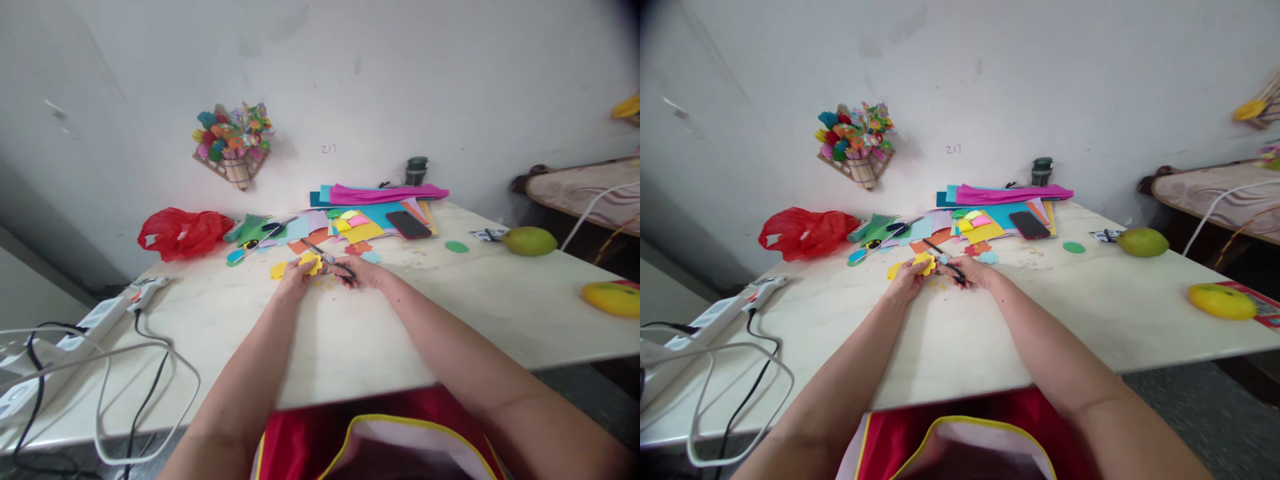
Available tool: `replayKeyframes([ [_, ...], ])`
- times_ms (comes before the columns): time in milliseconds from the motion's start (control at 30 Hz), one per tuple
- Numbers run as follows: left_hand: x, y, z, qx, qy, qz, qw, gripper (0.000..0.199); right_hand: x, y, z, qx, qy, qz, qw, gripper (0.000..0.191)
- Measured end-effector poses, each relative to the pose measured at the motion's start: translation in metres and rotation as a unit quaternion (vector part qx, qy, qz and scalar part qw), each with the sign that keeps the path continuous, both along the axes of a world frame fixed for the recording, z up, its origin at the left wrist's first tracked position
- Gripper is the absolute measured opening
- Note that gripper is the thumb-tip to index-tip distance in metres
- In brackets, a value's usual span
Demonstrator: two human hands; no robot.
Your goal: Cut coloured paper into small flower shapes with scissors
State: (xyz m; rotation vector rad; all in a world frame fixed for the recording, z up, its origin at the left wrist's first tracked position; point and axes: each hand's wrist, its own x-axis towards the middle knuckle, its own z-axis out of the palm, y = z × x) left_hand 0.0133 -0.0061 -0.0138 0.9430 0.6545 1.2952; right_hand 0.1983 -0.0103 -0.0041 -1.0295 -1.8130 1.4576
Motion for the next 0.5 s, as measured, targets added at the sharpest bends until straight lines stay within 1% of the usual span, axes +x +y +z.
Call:
replayKeyframes([
  [200, 0.0, 0.0014, -0.0011, 0.001, 0.0, -0.001, 1.0, 0.024, -0.0011, 0.0027, -0.002, 0.009, -0.001, 0.001, 1.0, 0.027],
  [300, 0.0002, 0.0013, -0.0006, -0.009, -0.002, 0.009, 1.0, 0.025, -0.0013, 0.0044, -0.004, 0.008, 0.001, -0.001, 1.0, 0.028],
  [500, -0.0002, 0.0009, -0.0001, -0.022, -0.004, 0.017, 1.0, 0.026, -0.0015, 0.0045, -0.0045, 0.007, 0.007, 0.003, 1.0, 0.024],
])
